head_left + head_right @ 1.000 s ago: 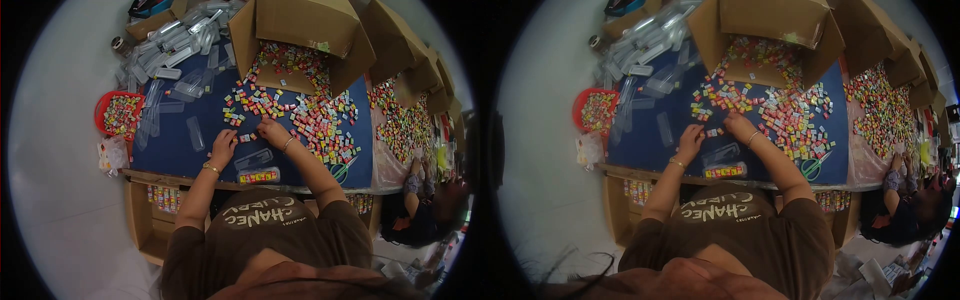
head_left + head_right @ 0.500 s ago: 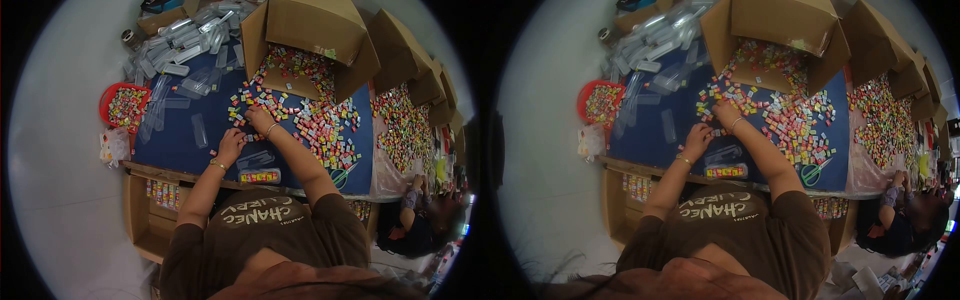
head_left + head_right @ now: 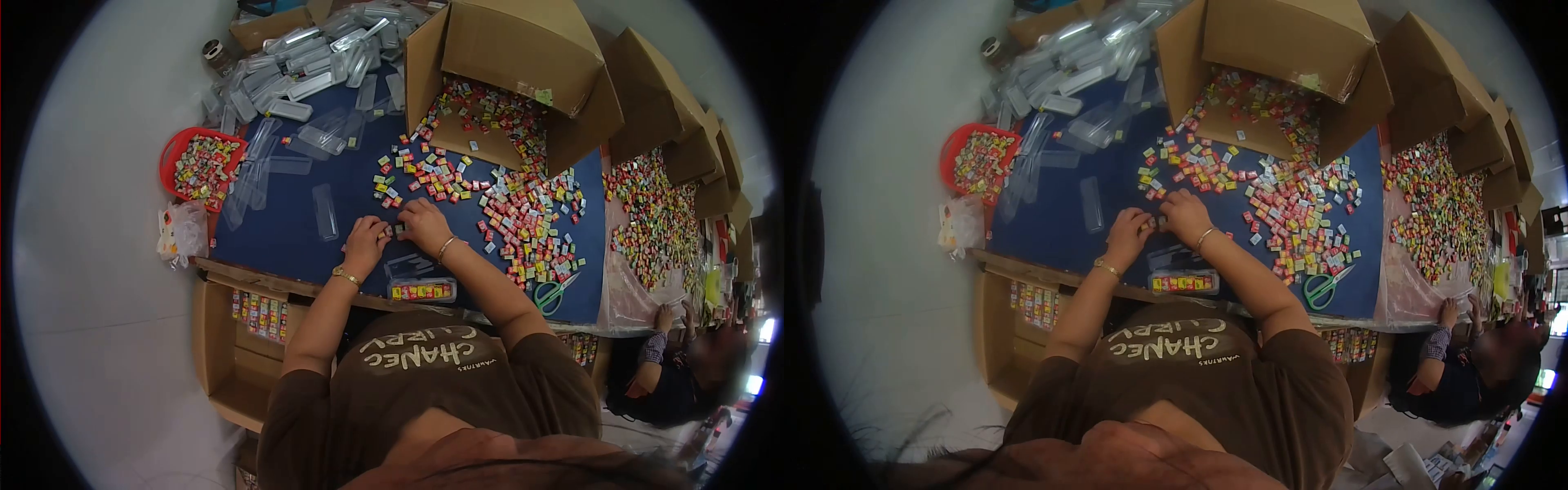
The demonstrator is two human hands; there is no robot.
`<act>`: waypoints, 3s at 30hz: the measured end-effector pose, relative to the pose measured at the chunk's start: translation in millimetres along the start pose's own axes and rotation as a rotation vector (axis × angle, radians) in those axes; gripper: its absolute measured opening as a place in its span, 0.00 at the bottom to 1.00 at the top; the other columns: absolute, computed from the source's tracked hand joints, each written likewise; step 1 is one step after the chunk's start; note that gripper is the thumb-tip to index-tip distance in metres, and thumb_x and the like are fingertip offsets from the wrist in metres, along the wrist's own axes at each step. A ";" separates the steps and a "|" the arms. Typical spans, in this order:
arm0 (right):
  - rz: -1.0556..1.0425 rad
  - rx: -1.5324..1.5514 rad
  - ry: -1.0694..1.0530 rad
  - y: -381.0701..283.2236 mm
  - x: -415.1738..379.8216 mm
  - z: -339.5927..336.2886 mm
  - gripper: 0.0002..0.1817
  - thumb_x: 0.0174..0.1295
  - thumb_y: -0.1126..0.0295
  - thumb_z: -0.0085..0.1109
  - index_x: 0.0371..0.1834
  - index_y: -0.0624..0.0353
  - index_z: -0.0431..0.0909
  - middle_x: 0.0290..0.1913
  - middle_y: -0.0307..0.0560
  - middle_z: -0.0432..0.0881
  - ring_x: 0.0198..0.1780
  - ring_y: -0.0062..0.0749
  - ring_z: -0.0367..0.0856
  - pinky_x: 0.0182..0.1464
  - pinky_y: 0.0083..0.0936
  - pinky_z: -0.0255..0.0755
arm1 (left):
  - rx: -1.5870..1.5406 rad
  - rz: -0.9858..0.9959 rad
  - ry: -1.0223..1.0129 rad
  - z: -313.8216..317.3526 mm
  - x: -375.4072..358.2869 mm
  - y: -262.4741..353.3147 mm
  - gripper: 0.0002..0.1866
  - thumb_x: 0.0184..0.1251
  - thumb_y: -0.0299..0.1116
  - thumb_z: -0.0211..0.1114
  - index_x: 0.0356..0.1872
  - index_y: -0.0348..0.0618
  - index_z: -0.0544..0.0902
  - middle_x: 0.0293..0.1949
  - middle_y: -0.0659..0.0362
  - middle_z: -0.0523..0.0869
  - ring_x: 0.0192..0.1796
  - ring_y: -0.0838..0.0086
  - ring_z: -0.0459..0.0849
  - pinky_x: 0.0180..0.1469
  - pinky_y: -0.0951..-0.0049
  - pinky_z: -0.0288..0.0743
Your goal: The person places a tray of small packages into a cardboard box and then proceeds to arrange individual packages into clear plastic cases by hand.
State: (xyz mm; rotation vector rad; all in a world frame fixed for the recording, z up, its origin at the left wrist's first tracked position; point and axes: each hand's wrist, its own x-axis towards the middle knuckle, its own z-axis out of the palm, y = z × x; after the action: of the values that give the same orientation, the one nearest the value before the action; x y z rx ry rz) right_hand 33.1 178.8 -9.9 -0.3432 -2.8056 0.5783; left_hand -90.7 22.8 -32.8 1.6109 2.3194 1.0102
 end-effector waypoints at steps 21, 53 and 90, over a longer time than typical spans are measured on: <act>0.282 -0.042 -0.053 10.4 49.2 14.1 0.19 0.53 0.65 0.71 0.48 0.52 0.79 0.47 0.46 0.81 0.53 0.46 0.80 0.51 0.41 0.78 | 0.016 -0.013 -0.026 -9.7 -7.4 3.8 0.24 0.51 0.26 0.75 0.52 0.37 0.82 0.48 0.54 0.80 0.53 0.58 0.78 0.54 0.62 0.76; 0.016 -0.012 -0.034 -20.0 3.8 -12.1 0.15 0.47 0.70 0.72 0.39 0.56 0.81 0.41 0.46 0.79 0.49 0.46 0.79 0.51 0.38 0.76 | 0.026 -0.062 0.055 -15.5 -15.9 2.9 0.19 0.51 0.25 0.73 0.47 0.43 0.83 0.43 0.59 0.81 0.48 0.60 0.79 0.50 0.64 0.77; 0.171 0.125 -0.228 14.3 -83.1 -30.3 0.10 0.56 0.72 0.67 0.41 0.57 0.80 0.43 0.47 0.78 0.42 0.50 0.82 0.44 0.39 0.78 | -0.136 -0.093 -0.291 -19.0 -36.0 26.9 0.13 0.55 0.25 0.71 0.43 0.39 0.87 0.42 0.53 0.84 0.48 0.56 0.82 0.52 0.61 0.77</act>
State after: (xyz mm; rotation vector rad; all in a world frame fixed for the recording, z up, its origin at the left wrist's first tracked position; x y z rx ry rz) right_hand 122.6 179.1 -5.6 -0.5254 -2.9550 0.8783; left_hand -63.7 -11.6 -11.2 1.4729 2.0658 0.8305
